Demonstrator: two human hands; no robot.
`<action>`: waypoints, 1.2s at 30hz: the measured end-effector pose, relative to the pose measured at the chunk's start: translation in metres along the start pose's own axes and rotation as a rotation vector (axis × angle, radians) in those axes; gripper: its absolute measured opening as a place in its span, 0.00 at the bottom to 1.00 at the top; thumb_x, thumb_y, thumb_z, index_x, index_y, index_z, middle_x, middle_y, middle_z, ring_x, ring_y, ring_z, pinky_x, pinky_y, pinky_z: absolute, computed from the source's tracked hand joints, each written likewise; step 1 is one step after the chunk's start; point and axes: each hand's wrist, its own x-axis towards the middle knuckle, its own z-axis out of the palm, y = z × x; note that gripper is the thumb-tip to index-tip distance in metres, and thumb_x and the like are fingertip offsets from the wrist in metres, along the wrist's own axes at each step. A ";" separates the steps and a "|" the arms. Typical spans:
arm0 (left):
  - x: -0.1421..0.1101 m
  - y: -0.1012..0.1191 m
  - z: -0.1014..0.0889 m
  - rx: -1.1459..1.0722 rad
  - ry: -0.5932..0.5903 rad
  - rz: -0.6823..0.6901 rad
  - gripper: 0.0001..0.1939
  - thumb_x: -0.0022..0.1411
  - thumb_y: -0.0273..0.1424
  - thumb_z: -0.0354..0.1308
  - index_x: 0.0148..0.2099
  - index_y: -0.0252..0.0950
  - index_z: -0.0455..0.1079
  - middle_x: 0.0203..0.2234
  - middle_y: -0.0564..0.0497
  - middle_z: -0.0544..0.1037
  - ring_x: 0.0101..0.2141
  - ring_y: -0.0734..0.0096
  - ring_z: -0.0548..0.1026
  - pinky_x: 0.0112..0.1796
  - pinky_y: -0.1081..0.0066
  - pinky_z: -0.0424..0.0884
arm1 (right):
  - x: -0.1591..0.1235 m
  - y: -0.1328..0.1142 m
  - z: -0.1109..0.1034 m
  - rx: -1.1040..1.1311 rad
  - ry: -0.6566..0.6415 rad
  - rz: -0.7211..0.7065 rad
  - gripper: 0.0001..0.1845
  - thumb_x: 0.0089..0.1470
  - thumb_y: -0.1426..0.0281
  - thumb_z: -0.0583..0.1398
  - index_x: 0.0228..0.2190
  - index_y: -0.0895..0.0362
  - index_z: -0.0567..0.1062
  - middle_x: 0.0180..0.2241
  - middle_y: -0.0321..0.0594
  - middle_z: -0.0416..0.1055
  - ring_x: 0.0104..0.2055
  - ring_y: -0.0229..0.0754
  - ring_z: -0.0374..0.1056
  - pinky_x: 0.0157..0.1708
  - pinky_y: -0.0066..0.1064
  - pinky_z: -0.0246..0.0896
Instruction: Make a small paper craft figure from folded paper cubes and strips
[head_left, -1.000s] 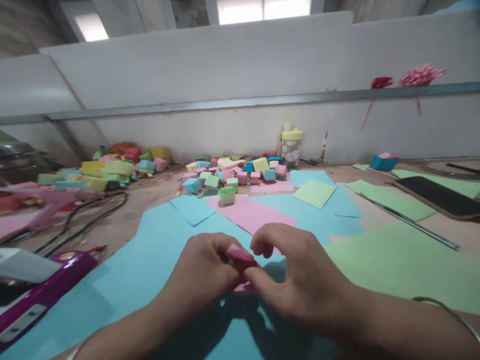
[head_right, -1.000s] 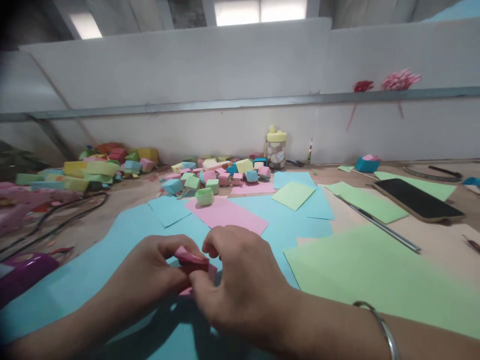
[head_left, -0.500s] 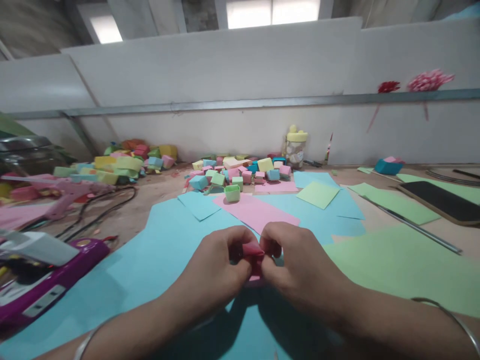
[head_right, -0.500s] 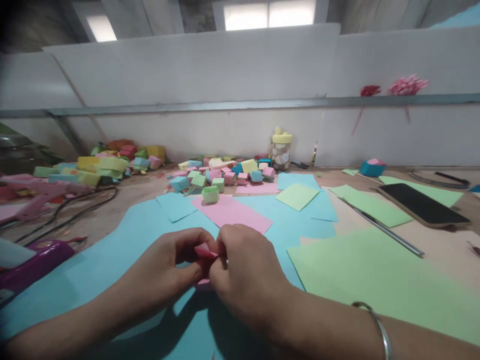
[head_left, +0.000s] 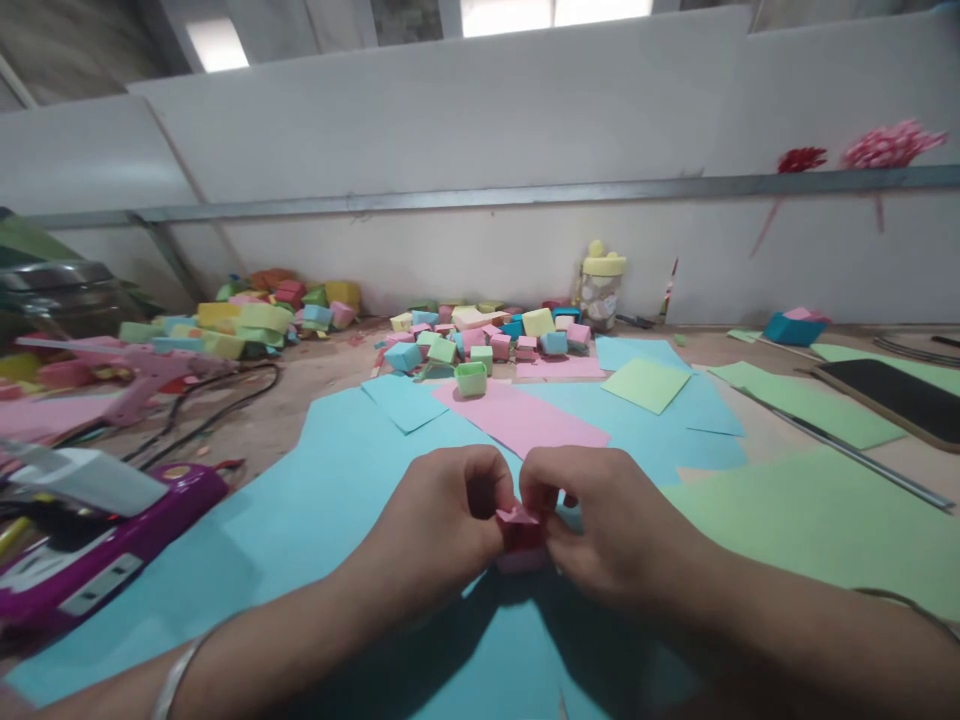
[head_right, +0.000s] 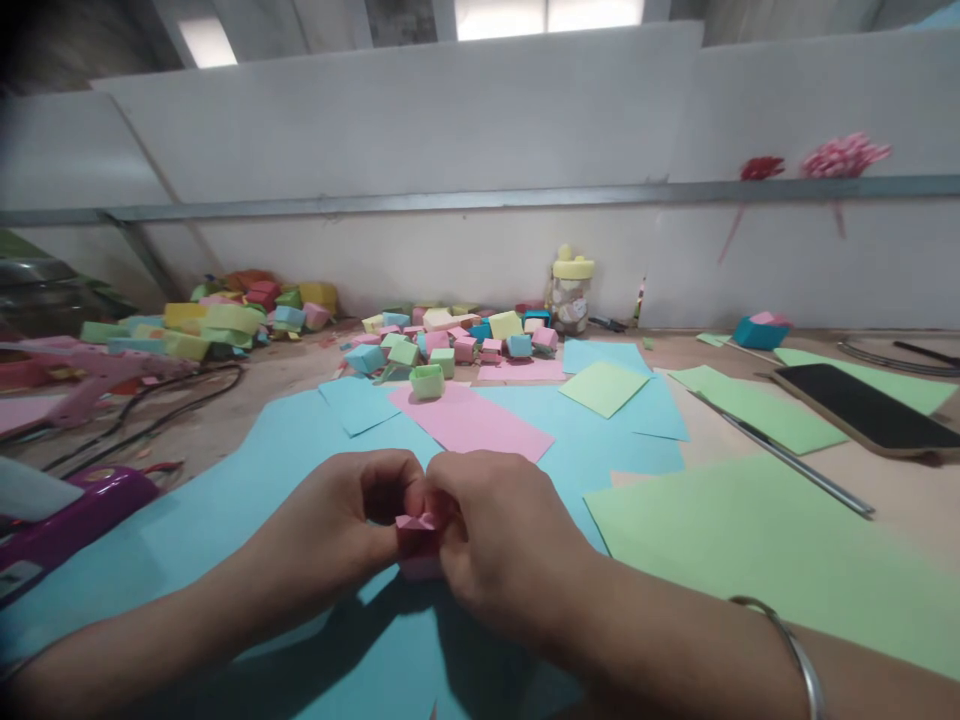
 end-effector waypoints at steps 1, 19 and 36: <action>-0.001 0.001 0.000 0.005 -0.007 0.006 0.04 0.44 0.24 0.55 0.22 0.36 0.62 0.18 0.57 0.69 0.23 0.74 0.66 0.24 0.76 0.61 | 0.000 -0.001 -0.002 0.004 -0.012 -0.022 0.12 0.37 0.83 0.54 0.23 0.56 0.69 0.24 0.30 0.69 0.26 0.34 0.61 0.26 0.24 0.54; -0.009 0.000 -0.002 0.306 0.115 0.387 0.06 0.46 0.22 0.55 0.21 0.36 0.65 0.20 0.56 0.72 0.23 0.76 0.68 0.26 0.76 0.63 | 0.000 -0.012 -0.018 0.018 -0.109 0.218 0.05 0.41 0.76 0.58 0.22 0.55 0.72 0.22 0.30 0.72 0.24 0.34 0.65 0.23 0.25 0.57; -0.010 -0.004 0.005 0.435 0.215 0.603 0.09 0.50 0.20 0.47 0.22 0.37 0.60 0.23 0.53 0.67 0.25 0.74 0.66 0.25 0.74 0.61 | -0.004 -0.013 -0.010 -0.136 -0.060 0.125 0.10 0.45 0.77 0.56 0.19 0.55 0.75 0.18 0.32 0.70 0.20 0.33 0.61 0.19 0.25 0.50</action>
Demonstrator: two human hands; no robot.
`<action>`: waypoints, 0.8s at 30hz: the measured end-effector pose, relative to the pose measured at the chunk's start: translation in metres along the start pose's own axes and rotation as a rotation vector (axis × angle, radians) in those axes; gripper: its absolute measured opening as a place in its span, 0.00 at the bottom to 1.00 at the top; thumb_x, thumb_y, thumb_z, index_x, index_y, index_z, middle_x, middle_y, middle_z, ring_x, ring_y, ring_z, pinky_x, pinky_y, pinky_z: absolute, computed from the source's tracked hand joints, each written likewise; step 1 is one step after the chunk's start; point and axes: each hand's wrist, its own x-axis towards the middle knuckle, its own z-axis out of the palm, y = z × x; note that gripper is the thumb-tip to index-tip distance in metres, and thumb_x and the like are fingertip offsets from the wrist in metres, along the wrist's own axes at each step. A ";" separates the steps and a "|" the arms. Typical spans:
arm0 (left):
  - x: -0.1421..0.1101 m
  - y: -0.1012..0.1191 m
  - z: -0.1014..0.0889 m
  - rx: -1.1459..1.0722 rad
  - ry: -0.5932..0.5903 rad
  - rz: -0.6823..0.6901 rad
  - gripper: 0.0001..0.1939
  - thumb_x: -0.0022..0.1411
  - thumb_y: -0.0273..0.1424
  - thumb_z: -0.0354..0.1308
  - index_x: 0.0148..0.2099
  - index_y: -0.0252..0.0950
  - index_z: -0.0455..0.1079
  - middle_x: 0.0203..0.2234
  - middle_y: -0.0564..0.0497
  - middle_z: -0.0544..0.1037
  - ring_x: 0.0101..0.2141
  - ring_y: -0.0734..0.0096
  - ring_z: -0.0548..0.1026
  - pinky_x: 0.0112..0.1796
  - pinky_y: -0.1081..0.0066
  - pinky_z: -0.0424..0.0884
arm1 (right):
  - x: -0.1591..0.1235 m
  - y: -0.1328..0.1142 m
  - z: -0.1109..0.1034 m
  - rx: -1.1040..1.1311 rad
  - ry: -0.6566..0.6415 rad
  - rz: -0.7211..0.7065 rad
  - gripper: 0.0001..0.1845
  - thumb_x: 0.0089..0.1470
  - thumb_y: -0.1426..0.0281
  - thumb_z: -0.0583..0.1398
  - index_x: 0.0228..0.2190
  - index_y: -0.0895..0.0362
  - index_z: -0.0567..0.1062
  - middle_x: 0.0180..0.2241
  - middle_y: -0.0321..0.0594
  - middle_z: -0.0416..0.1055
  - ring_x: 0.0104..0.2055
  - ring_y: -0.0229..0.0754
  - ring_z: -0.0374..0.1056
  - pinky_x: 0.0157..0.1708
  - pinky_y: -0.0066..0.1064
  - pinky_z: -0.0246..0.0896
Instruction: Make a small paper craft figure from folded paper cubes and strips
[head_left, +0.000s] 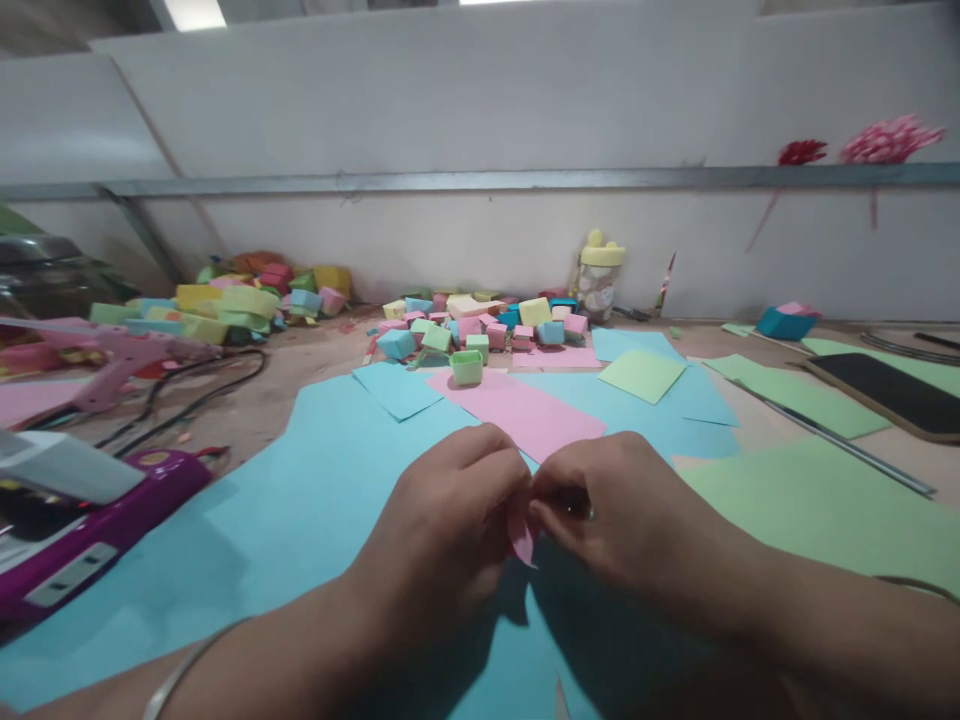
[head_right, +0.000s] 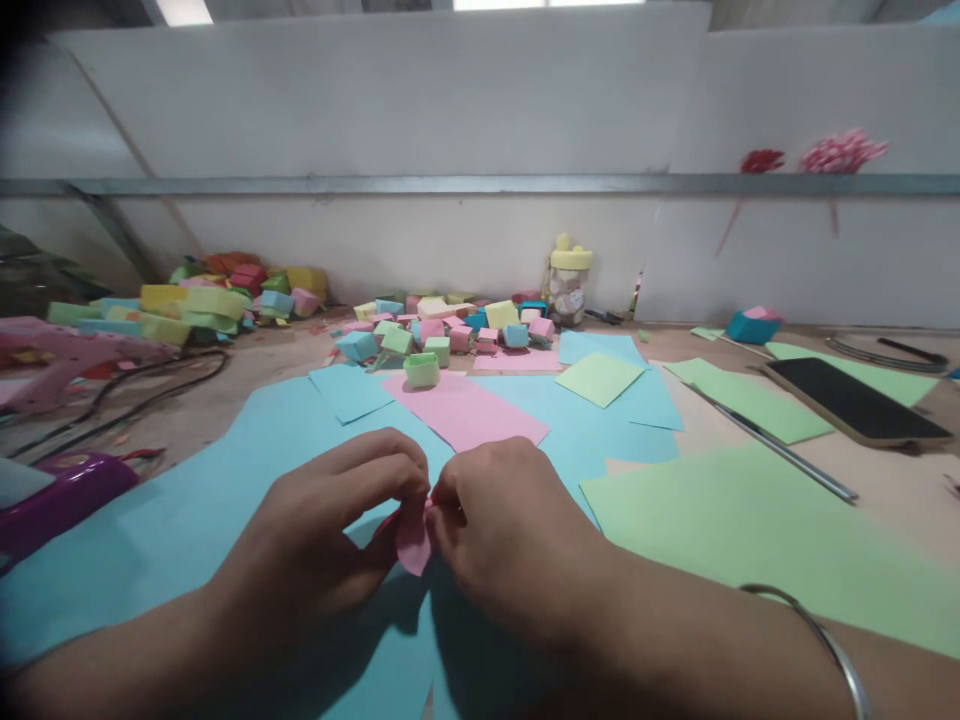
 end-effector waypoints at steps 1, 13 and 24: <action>0.001 0.000 0.000 -0.034 -0.009 -0.013 0.09 0.49 0.19 0.47 0.23 0.37 0.60 0.23 0.53 0.67 0.26 0.73 0.66 0.26 0.74 0.61 | 0.001 0.001 0.001 -0.009 0.009 0.001 0.10 0.44 0.77 0.56 0.18 0.56 0.74 0.17 0.32 0.69 0.19 0.32 0.59 0.19 0.24 0.49; -0.001 0.007 -0.007 0.079 0.202 0.007 0.10 0.51 0.19 0.51 0.33 0.40 0.62 0.23 0.57 0.72 0.25 0.75 0.70 0.28 0.75 0.65 | 0.002 -0.006 0.002 -0.144 0.071 0.067 0.08 0.41 0.73 0.56 0.15 0.57 0.68 0.15 0.35 0.67 0.18 0.35 0.58 0.18 0.27 0.46; -0.001 0.010 -0.003 -0.290 -0.042 -0.254 0.13 0.55 0.25 0.51 0.43 0.41 0.57 0.38 0.52 0.71 0.39 0.70 0.70 0.41 0.69 0.69 | -0.004 0.006 0.009 -0.258 0.233 -0.193 0.07 0.48 0.74 0.55 0.20 0.59 0.68 0.19 0.37 0.66 0.20 0.38 0.60 0.21 0.28 0.48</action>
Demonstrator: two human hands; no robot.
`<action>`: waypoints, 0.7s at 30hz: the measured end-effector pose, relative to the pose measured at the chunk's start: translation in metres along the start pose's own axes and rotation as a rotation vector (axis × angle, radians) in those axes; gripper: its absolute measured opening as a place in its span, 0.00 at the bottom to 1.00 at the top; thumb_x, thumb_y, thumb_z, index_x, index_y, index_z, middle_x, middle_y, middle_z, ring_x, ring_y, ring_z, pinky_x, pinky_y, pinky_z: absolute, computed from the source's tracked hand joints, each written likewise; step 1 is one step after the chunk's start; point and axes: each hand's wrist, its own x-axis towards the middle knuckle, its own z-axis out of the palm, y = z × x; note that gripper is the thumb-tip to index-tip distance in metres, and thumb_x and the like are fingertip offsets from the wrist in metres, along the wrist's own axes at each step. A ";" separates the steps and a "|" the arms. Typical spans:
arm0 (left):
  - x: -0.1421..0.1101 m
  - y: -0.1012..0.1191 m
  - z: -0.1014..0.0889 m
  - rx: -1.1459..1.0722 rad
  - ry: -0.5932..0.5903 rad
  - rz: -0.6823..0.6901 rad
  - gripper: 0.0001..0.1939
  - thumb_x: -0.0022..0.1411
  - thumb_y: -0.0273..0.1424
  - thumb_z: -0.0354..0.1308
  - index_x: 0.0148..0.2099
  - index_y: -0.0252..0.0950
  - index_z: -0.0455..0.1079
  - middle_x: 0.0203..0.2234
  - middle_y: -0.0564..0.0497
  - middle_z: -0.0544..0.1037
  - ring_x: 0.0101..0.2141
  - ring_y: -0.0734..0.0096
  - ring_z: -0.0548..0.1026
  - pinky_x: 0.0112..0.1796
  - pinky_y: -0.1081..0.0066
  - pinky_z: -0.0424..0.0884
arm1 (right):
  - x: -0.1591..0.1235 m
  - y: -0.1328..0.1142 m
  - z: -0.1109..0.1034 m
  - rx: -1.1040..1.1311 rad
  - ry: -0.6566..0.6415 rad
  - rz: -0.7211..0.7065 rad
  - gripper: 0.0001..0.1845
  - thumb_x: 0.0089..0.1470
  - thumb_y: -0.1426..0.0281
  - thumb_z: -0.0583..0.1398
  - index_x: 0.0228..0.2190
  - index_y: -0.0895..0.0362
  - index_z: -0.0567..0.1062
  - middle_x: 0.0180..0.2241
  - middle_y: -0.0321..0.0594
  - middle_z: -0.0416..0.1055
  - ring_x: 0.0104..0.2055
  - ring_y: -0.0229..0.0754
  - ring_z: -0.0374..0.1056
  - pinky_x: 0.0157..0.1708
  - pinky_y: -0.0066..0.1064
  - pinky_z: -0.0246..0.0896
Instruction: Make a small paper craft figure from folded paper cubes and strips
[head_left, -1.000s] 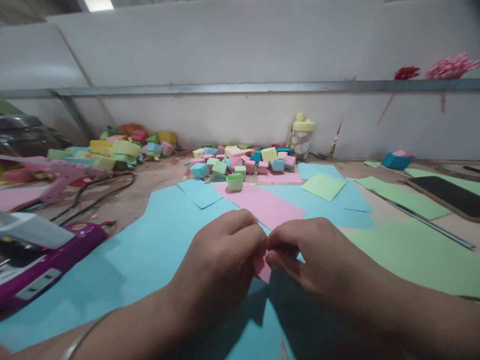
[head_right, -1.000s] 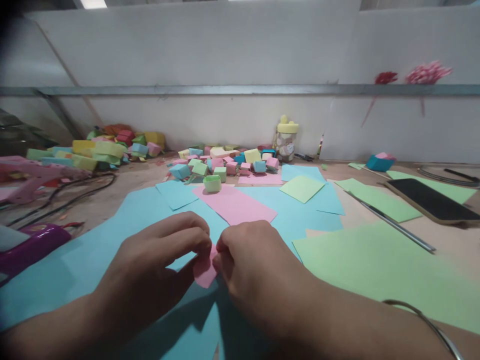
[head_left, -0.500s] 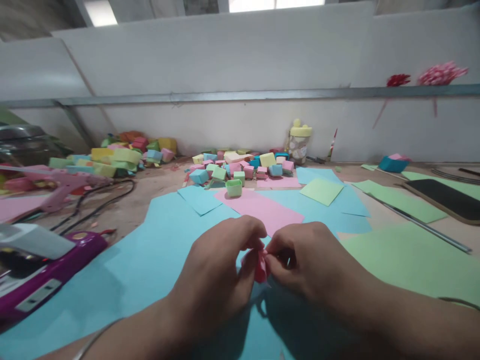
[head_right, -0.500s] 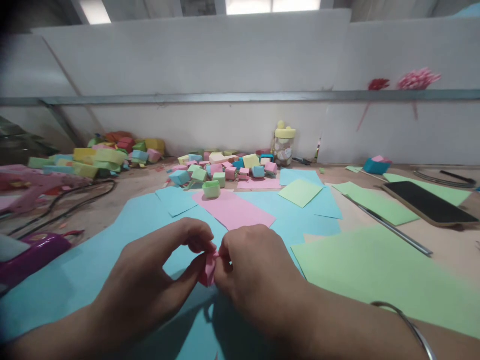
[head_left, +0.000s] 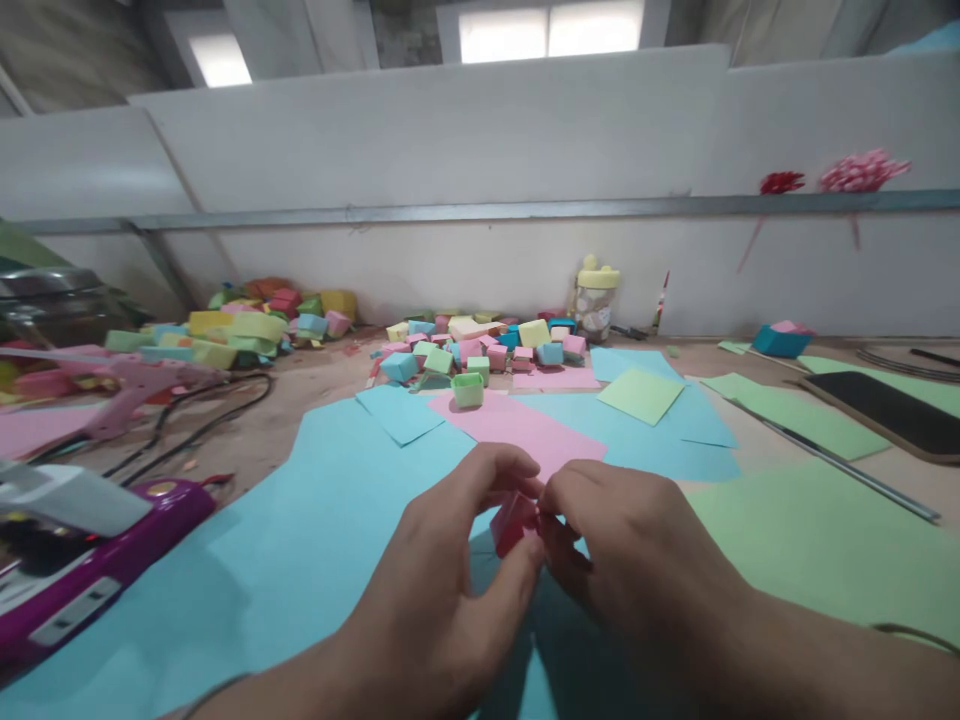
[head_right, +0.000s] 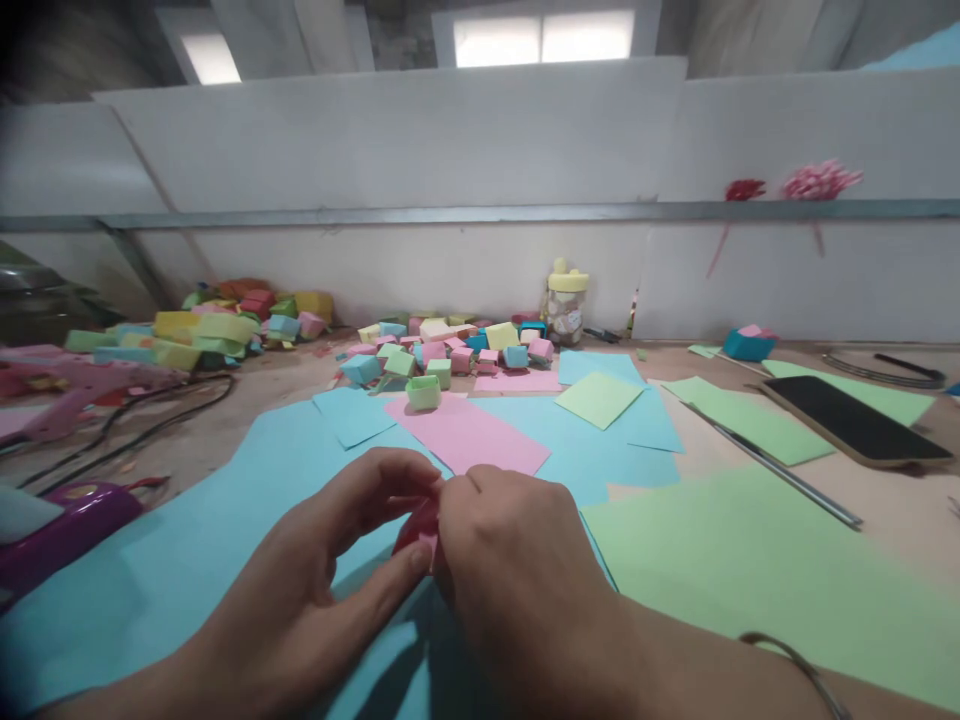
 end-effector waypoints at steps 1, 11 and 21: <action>0.000 -0.001 0.000 -0.002 0.005 0.000 0.12 0.55 0.24 0.50 0.43 0.41 0.57 0.37 0.53 0.71 0.38 0.70 0.71 0.41 0.69 0.69 | 0.000 0.001 0.001 -0.011 0.012 -0.014 0.08 0.49 0.74 0.54 0.20 0.59 0.68 0.18 0.38 0.66 0.20 0.38 0.60 0.20 0.28 0.48; 0.003 -0.007 0.002 -0.127 0.033 -0.091 0.20 0.53 0.18 0.47 0.46 0.43 0.54 0.33 0.57 0.74 0.26 0.77 0.73 0.31 0.74 0.69 | -0.002 -0.003 0.007 -0.074 0.173 -0.102 0.11 0.47 0.78 0.51 0.17 0.58 0.66 0.16 0.36 0.64 0.16 0.36 0.55 0.17 0.28 0.41; 0.006 -0.010 0.008 -0.274 -0.047 -0.240 0.16 0.56 0.21 0.44 0.46 0.41 0.60 0.34 0.54 0.73 0.33 0.72 0.71 0.35 0.72 0.66 | -0.001 0.000 0.008 -0.248 0.218 -0.207 0.12 0.51 0.77 0.52 0.19 0.57 0.68 0.16 0.37 0.64 0.17 0.41 0.57 0.20 0.31 0.40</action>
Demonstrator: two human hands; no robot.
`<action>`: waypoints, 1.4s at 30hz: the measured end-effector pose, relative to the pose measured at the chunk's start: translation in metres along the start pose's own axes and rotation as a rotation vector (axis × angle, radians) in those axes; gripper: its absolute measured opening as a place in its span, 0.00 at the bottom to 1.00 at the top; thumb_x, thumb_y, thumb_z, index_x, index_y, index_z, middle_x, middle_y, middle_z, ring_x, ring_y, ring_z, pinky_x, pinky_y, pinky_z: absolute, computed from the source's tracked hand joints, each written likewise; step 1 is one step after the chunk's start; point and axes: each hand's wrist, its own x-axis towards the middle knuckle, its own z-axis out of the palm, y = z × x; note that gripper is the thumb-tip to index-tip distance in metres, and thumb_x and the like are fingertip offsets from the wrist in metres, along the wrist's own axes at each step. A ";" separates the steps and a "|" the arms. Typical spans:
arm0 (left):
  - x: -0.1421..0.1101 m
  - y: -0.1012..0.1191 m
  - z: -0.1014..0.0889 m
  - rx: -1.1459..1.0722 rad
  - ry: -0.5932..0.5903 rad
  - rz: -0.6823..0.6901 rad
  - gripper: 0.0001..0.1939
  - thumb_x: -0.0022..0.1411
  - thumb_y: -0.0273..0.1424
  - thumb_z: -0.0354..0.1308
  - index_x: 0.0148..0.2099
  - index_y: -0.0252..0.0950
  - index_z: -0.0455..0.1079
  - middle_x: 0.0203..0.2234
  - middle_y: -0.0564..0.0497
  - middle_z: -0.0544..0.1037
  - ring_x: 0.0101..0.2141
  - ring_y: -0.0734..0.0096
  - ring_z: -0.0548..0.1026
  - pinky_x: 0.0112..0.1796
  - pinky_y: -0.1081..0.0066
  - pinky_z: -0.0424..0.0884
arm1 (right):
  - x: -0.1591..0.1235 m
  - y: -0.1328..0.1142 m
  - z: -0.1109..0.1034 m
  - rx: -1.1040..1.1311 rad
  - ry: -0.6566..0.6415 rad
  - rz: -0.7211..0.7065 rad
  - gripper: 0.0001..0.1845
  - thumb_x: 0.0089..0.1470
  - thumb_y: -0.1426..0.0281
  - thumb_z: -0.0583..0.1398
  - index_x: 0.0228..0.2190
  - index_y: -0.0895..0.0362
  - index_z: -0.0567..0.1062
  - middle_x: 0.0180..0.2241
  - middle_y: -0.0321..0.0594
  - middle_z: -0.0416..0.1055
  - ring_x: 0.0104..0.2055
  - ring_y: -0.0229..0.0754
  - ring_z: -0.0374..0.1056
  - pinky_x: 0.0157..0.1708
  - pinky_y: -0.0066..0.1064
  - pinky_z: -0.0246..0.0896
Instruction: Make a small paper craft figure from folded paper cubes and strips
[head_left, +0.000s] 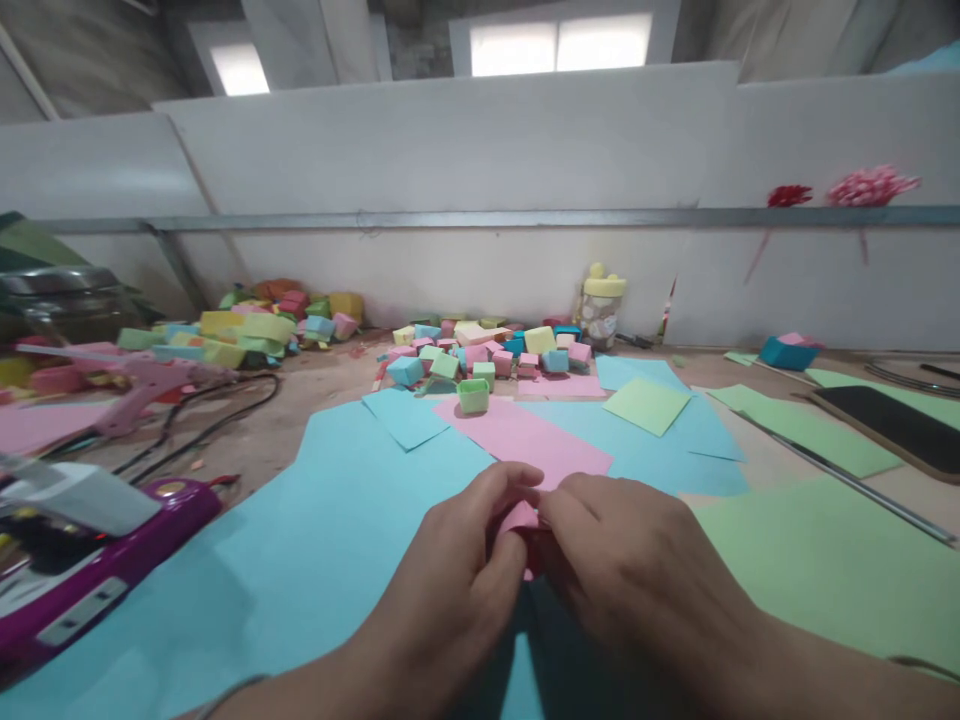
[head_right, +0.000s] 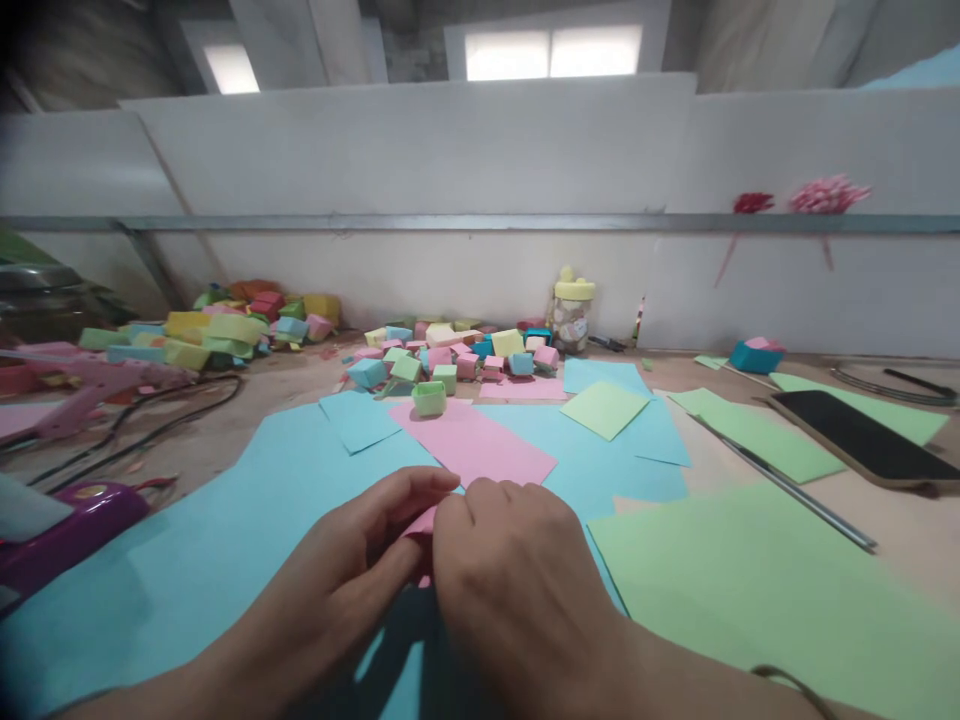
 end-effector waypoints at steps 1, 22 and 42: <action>0.000 0.001 -0.001 0.010 -0.002 -0.002 0.16 0.55 0.20 0.44 0.45 0.40 0.60 0.33 0.54 0.73 0.32 0.72 0.71 0.34 0.73 0.66 | 0.000 -0.001 0.000 0.023 -0.035 0.023 0.11 0.51 0.76 0.53 0.20 0.57 0.68 0.17 0.37 0.65 0.17 0.41 0.58 0.19 0.31 0.40; -0.006 0.014 -0.005 0.174 -0.109 0.181 0.17 0.51 0.22 0.50 0.44 0.39 0.69 0.34 0.52 0.75 0.34 0.69 0.71 0.36 0.74 0.68 | 0.002 0.006 -0.005 0.289 -0.179 0.245 0.11 0.47 0.78 0.49 0.20 0.57 0.66 0.18 0.35 0.68 0.19 0.36 0.60 0.20 0.26 0.45; -0.004 0.010 -0.006 -0.418 -0.115 -0.149 0.24 0.57 0.36 0.56 0.56 0.38 0.62 0.43 0.47 0.74 0.44 0.62 0.71 0.46 0.63 0.66 | 0.003 0.016 -0.005 0.226 -0.115 0.164 0.15 0.47 0.77 0.47 0.16 0.57 0.67 0.14 0.34 0.64 0.16 0.33 0.53 0.19 0.26 0.40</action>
